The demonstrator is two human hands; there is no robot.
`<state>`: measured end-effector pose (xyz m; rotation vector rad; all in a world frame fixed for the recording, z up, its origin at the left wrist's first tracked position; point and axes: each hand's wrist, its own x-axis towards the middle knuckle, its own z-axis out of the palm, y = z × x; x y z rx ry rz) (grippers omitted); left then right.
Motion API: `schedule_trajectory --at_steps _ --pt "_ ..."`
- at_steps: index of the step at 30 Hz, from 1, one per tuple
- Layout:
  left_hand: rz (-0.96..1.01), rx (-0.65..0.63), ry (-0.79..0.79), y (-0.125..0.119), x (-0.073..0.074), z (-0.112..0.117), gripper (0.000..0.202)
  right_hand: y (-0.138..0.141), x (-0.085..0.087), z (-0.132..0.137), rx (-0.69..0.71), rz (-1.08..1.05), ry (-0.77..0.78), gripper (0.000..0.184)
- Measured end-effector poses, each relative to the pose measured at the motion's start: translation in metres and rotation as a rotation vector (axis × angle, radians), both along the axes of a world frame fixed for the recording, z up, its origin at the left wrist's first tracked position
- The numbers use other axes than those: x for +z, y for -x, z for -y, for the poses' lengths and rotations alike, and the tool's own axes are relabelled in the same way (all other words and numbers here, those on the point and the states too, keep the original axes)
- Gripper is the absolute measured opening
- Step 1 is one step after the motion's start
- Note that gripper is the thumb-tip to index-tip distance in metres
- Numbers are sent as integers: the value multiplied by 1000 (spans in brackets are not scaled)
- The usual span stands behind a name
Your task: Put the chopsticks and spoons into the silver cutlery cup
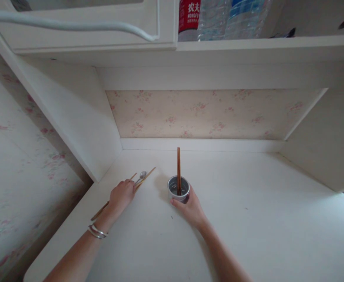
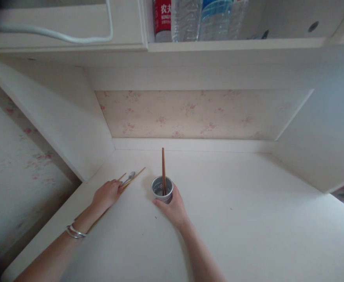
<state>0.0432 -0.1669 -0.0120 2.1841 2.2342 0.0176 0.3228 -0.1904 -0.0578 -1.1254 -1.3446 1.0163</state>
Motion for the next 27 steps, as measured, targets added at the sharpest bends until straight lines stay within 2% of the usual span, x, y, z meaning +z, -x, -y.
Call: schedule_trajectory --at_steps 4,8,10,14,16,18,20,22,24,27 --pt "88 15 -73 -5 17 0 32 -1 -3 -1 18 68 -22 74" --pt "289 -34 -225 -10 53 -4 31 -1 -3 -1 24 34 -15 74" --pt "480 -63 -326 -17 75 -7 31 -1 -2 -1 28 25 -7 75" --pt "1067 -117 -453 -45 117 -13 40 0 1 0 34 50 -18 74" --pt "1287 -172 -506 -64 132 -17 39 0 2 0 37 51 -24 73" --pt "1431 -213 -541 -81 140 -23 37 0 2 0 43 42 -21 73" --pt "1521 -227 -544 -96 141 -32 35 0 2 0 47 33 -20 72" --pt "1561 -230 -511 -109 134 -41 36 0 2 0 51 28 -27 72" --pt "1548 -229 -454 -120 119 -49 37 0 2 0 59 21 -38 73" --pt "1471 -212 -343 -131 88 -59 39 0 1 -1 60 24 -53 76"
